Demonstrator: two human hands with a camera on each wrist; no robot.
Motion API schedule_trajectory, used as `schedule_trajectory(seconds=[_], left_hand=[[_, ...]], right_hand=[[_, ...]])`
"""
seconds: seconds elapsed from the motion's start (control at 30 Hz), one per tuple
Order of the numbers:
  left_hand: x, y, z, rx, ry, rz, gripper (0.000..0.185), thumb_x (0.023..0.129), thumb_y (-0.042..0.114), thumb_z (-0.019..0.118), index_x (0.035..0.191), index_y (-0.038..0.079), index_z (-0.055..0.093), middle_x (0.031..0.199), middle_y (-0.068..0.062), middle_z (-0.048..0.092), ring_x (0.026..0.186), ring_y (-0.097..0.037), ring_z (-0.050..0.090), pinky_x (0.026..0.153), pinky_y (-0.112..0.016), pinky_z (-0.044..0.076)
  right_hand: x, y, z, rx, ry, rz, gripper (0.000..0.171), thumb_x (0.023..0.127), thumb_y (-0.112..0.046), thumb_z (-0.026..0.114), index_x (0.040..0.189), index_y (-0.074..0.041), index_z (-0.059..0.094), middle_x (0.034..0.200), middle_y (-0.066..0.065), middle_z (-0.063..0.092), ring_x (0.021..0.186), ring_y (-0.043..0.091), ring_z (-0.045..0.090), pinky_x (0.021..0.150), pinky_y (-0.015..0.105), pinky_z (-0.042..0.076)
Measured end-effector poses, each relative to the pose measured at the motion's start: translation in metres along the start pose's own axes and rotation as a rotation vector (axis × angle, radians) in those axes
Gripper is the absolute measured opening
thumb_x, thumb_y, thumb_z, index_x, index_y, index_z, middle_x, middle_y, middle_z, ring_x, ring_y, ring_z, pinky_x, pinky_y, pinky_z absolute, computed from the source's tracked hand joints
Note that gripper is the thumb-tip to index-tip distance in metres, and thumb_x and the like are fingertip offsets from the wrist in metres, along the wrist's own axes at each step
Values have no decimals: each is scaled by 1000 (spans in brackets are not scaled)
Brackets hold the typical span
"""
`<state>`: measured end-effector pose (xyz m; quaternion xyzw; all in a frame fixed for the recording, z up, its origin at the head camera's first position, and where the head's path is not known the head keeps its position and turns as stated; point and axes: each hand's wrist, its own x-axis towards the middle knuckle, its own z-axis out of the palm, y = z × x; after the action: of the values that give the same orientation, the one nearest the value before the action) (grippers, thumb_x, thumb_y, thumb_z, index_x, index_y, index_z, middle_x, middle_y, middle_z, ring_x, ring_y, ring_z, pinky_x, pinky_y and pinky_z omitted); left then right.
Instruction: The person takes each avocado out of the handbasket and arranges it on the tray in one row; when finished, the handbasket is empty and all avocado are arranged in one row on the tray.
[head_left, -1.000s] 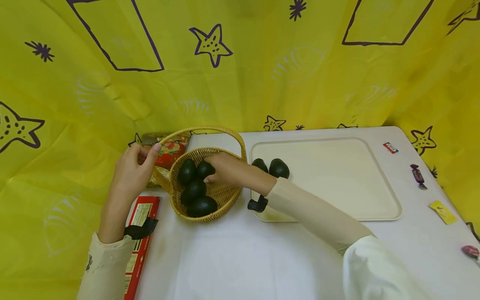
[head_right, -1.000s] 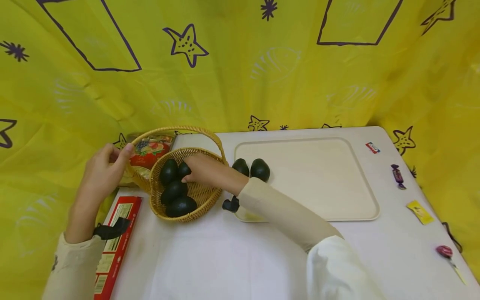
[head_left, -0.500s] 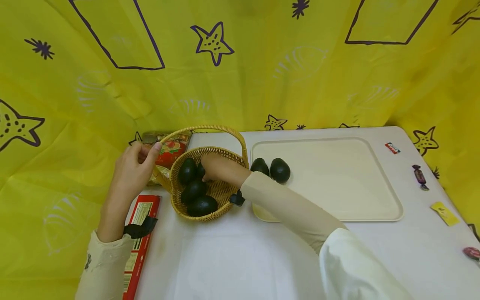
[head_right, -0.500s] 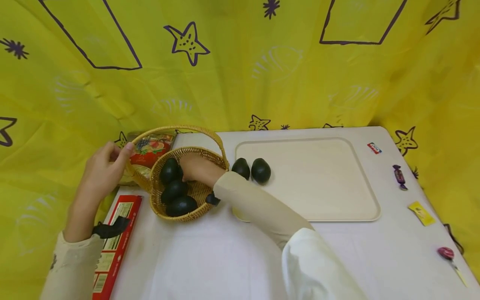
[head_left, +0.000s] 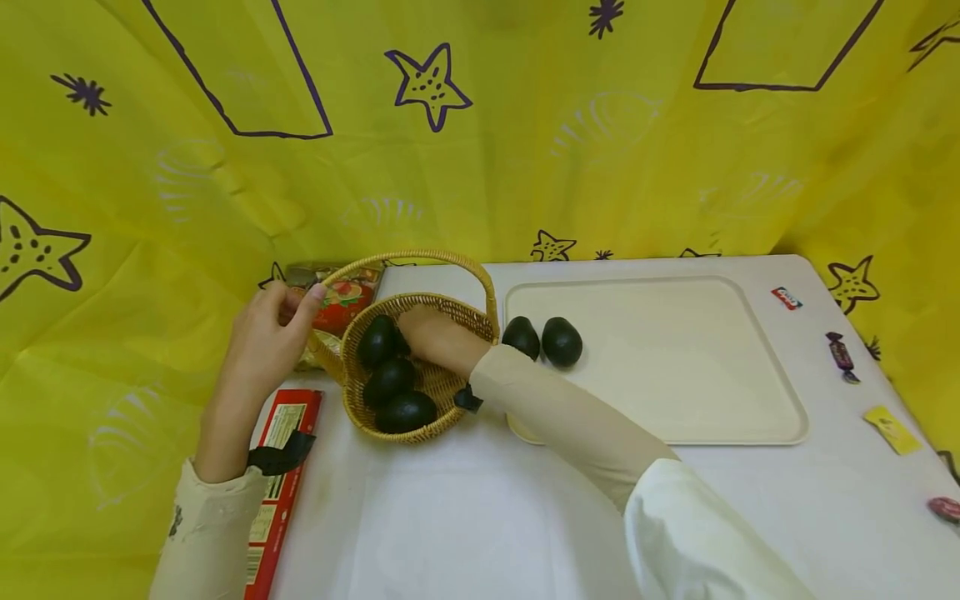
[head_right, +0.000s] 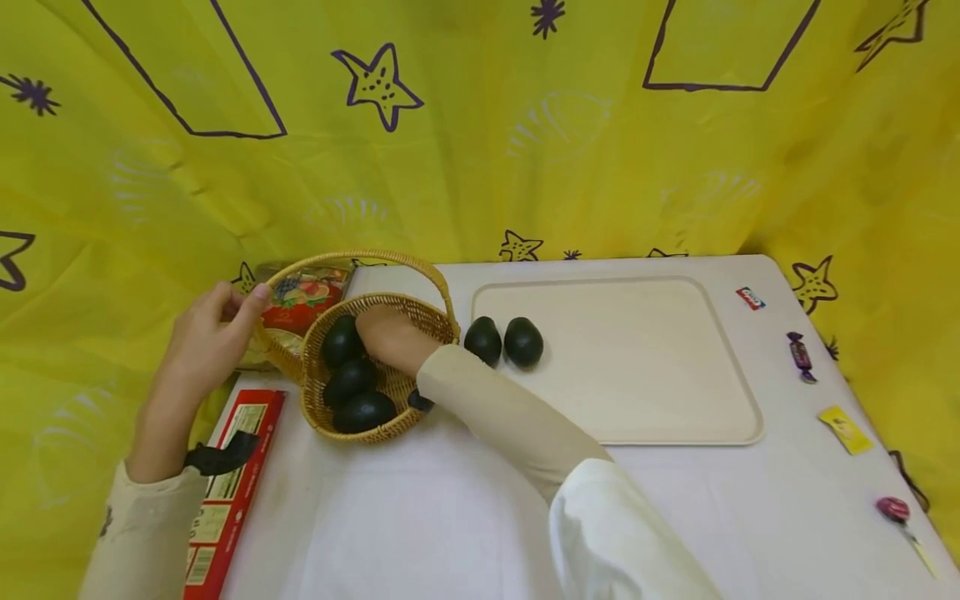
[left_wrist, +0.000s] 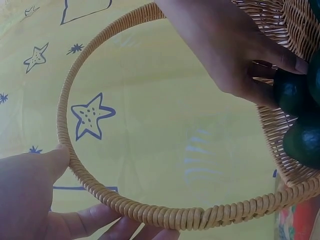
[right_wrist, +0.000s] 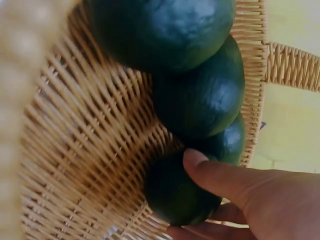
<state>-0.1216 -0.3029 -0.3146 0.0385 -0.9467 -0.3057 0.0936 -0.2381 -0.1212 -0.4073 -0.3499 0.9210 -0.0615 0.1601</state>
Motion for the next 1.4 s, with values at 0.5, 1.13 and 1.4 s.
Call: schedule_trajectory(seconds=[0.5, 1.13, 1.4], left_hand=[[1, 1, -1, -1, 7, 13, 56, 110, 54, 47, 102, -1, 58, 105, -19, 58, 96, -34, 52, 78, -43, 38], [0, 2, 0, 7, 0, 18, 56, 110, 54, 46, 101, 0, 58, 105, -19, 58, 96, -34, 51, 78, -43, 37], [-1, 2, 0, 1, 4, 19, 56, 110, 53, 47, 102, 0, 59, 105, -19, 58, 95, -34, 52, 78, -43, 38]], right_hand=[[-2, 12, -4, 35, -9, -50, 21, 93, -11, 82, 108, -3, 70, 118, 12, 71, 92, 17, 55, 83, 29, 48], [-4, 12, 1, 85, -3, -11, 18, 94, -11, 81, 106, -2, 71, 117, 13, 71, 93, 18, 56, 85, 30, 50], [-9, 12, 1, 134, 5, -1, 21, 94, -11, 81, 109, -1, 70, 115, 14, 71, 91, 19, 57, 84, 31, 51]])
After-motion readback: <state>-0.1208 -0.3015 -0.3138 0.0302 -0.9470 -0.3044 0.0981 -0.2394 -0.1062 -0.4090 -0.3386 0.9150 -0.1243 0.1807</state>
